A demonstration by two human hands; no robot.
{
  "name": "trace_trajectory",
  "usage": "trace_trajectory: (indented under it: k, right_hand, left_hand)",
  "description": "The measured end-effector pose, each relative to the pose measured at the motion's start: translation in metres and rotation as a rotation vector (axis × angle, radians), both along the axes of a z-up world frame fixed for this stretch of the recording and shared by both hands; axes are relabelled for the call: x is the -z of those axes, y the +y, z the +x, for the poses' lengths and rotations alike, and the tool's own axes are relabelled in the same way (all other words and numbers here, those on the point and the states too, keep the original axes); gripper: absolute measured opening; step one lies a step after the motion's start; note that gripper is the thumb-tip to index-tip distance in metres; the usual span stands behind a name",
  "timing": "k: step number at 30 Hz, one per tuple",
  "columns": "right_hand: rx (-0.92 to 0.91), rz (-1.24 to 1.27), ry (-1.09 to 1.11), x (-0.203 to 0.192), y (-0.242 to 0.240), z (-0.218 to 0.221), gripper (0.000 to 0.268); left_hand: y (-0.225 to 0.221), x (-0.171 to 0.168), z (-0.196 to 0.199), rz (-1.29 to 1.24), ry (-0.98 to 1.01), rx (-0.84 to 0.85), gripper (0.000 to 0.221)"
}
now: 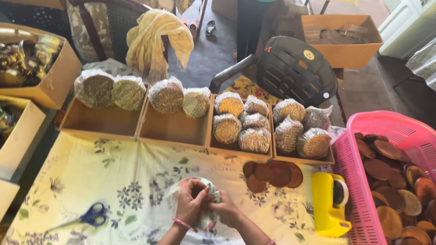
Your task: Wrapping small round items in plastic film and bubble wrap and organizing them.
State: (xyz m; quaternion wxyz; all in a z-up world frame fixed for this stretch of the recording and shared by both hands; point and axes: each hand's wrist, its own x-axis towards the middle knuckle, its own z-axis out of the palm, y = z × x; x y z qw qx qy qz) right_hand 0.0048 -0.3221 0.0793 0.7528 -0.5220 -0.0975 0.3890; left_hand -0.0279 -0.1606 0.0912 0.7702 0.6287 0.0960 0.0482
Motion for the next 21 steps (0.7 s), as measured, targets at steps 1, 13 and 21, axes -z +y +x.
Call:
trace_trajectory:
  k: [1,13,21]
  right_hand:
    - [-0.007,-0.005,0.012,0.013,-0.013,-0.007,0.072]
    - [0.204,-0.122,-0.272,-0.096,-0.042,-0.079,0.050]
    - [0.181,-0.122,0.021,-0.009,-0.040,-0.073,0.029]
  left_hand:
    - [-0.007,-0.017,-0.008,-0.005,0.012,-0.007,0.017]
    - [-0.045,0.015,-0.089,-0.080,0.024,-0.038,0.034]
    - [0.003,-0.086,-0.182,1.027,-0.502,-0.063,0.041]
